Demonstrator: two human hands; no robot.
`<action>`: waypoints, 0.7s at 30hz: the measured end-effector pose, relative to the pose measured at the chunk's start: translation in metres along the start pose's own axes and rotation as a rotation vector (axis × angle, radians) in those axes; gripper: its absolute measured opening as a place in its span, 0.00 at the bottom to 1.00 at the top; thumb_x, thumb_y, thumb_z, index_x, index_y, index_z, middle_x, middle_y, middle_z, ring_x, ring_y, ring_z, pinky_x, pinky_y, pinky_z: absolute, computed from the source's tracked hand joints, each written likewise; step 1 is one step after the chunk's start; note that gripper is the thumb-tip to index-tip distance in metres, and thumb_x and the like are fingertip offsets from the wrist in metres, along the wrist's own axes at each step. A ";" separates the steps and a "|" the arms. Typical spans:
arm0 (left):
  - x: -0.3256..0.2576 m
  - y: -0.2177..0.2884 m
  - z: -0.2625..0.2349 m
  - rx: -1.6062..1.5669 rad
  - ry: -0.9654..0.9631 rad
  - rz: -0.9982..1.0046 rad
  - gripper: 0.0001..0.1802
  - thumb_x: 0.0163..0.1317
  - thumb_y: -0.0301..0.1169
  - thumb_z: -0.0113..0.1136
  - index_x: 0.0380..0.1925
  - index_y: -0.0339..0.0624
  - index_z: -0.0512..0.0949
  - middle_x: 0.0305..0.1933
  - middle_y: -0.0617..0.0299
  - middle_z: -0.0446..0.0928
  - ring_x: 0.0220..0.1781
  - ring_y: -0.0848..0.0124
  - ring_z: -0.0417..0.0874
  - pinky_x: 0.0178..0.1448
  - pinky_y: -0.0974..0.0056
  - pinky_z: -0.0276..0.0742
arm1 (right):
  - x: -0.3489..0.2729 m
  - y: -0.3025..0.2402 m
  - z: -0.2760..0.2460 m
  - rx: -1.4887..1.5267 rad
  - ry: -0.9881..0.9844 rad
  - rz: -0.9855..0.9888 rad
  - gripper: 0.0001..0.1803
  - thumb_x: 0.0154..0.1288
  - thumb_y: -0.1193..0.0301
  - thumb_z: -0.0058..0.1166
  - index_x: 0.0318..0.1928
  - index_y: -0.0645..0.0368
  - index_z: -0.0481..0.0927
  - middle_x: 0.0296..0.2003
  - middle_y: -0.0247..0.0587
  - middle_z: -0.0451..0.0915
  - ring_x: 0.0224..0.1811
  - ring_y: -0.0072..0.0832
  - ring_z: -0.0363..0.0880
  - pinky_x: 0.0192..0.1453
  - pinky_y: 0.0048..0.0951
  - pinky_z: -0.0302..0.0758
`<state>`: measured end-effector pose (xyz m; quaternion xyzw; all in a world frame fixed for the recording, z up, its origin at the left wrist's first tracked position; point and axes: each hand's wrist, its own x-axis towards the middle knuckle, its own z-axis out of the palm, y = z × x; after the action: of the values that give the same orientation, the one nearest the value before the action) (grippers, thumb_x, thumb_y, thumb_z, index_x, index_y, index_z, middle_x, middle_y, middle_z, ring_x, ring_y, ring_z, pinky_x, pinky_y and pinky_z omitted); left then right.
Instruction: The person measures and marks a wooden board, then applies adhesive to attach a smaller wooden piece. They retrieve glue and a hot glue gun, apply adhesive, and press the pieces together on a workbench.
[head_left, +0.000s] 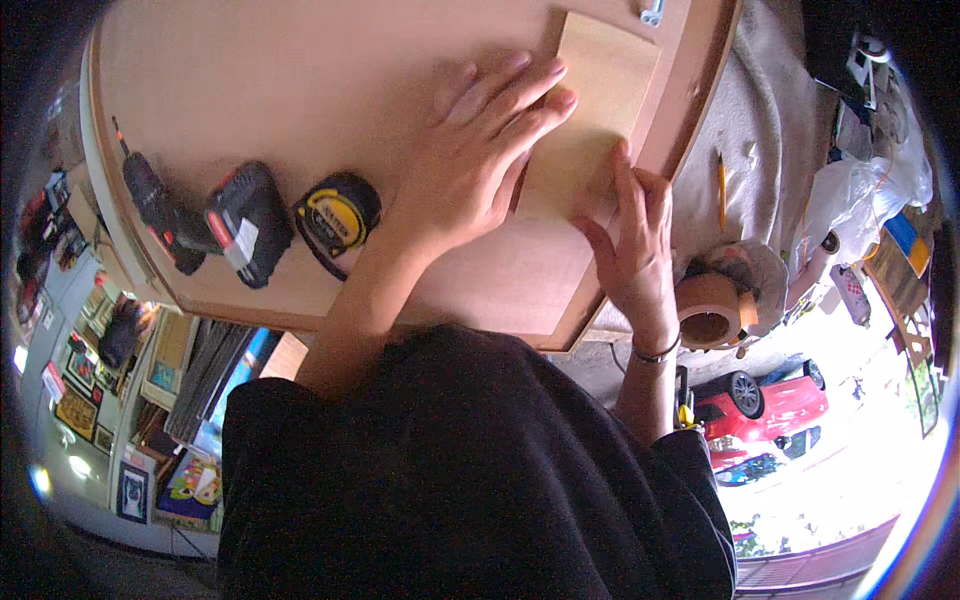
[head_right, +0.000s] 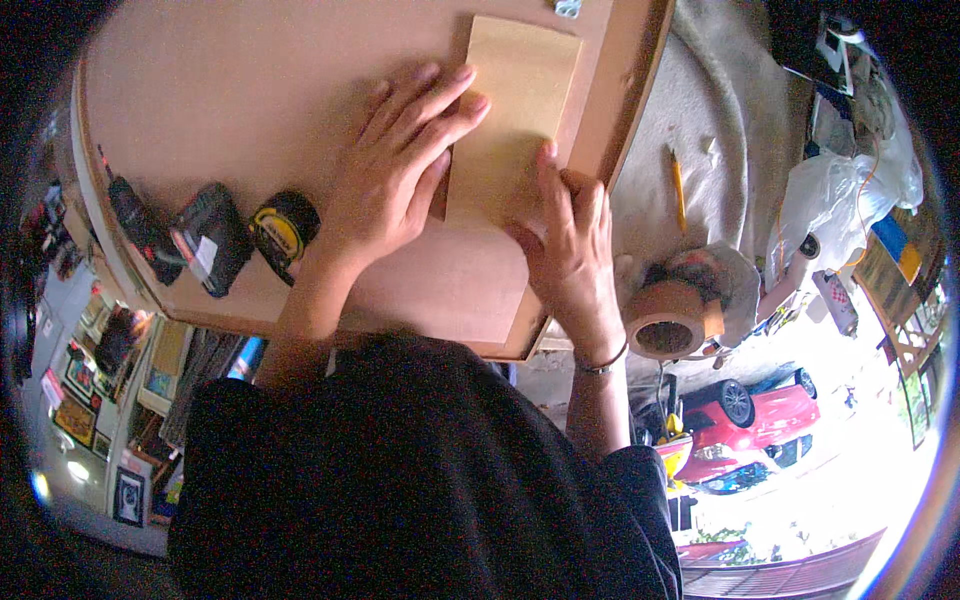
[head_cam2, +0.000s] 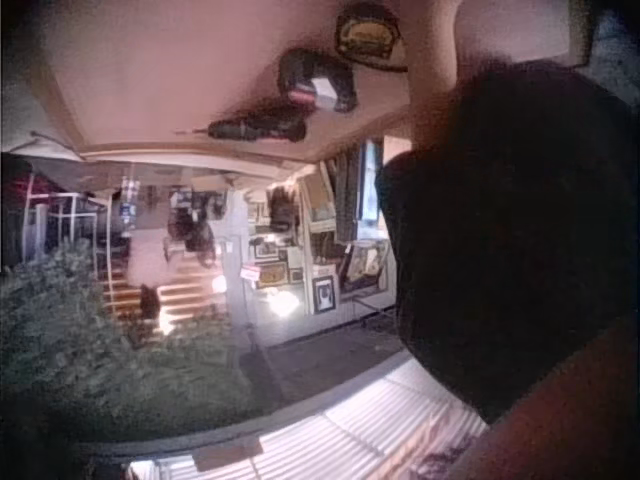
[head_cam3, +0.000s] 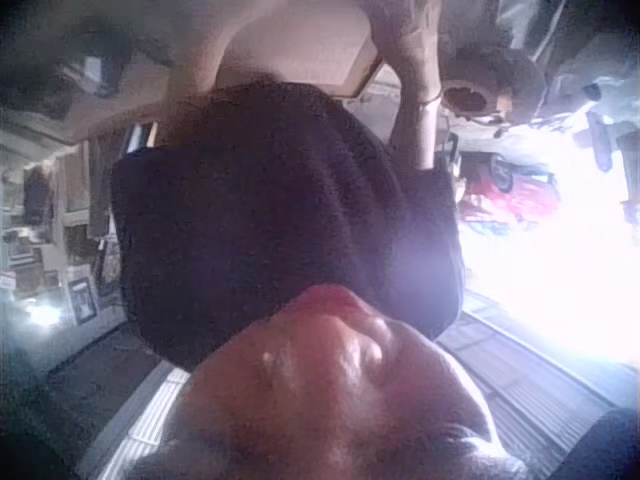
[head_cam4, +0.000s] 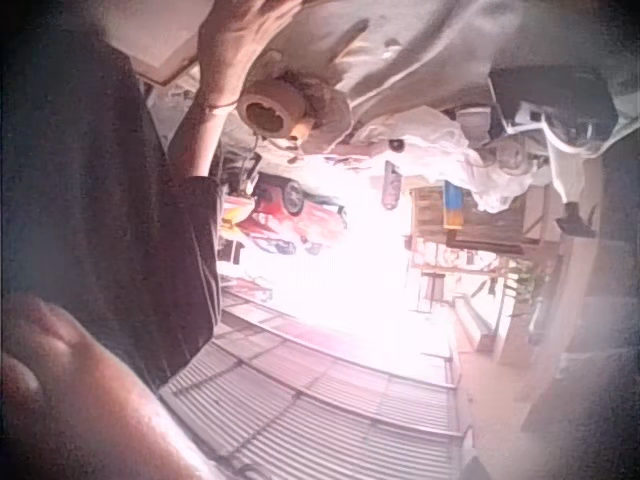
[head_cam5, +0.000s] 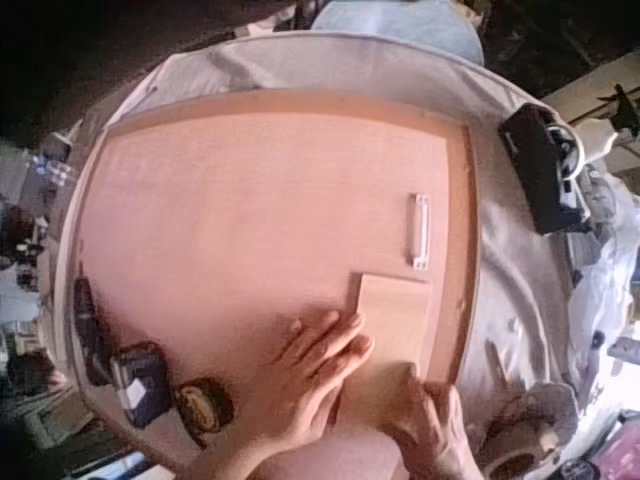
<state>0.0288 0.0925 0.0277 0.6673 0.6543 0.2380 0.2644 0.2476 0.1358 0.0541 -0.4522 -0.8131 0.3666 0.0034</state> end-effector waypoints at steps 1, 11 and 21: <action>0.000 -0.001 0.001 0.001 0.017 0.017 0.28 0.67 0.25 0.53 0.68 0.52 0.71 0.77 0.61 0.63 0.77 0.54 0.63 0.79 0.44 0.54 | 0.001 0.000 -0.001 -0.003 0.002 -0.002 0.53 0.54 0.72 0.71 0.77 0.54 0.55 0.54 0.50 0.69 0.56 0.46 0.70 0.63 0.43 0.70; -0.001 0.000 0.001 -0.010 0.081 0.052 0.29 0.60 0.34 0.66 0.64 0.53 0.74 0.75 0.64 0.66 0.77 0.57 0.64 0.79 0.46 0.54 | -0.003 0.003 -0.001 0.016 -0.010 -0.017 0.51 0.53 0.76 0.69 0.77 0.53 0.58 0.55 0.49 0.69 0.58 0.48 0.71 0.65 0.43 0.71; -0.004 -0.002 0.002 0.034 0.058 0.118 0.31 0.60 0.34 0.67 0.64 0.42 0.72 0.76 0.53 0.63 0.79 0.52 0.59 0.81 0.45 0.51 | 0.001 0.015 -0.009 0.015 -0.021 -0.142 0.41 0.62 0.79 0.61 0.75 0.56 0.62 0.51 0.47 0.71 0.51 0.39 0.76 0.59 0.36 0.76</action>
<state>0.0282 0.0886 0.0251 0.7019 0.6252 0.2613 0.2196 0.2611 0.1469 0.0511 -0.3896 -0.8403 0.3763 0.0242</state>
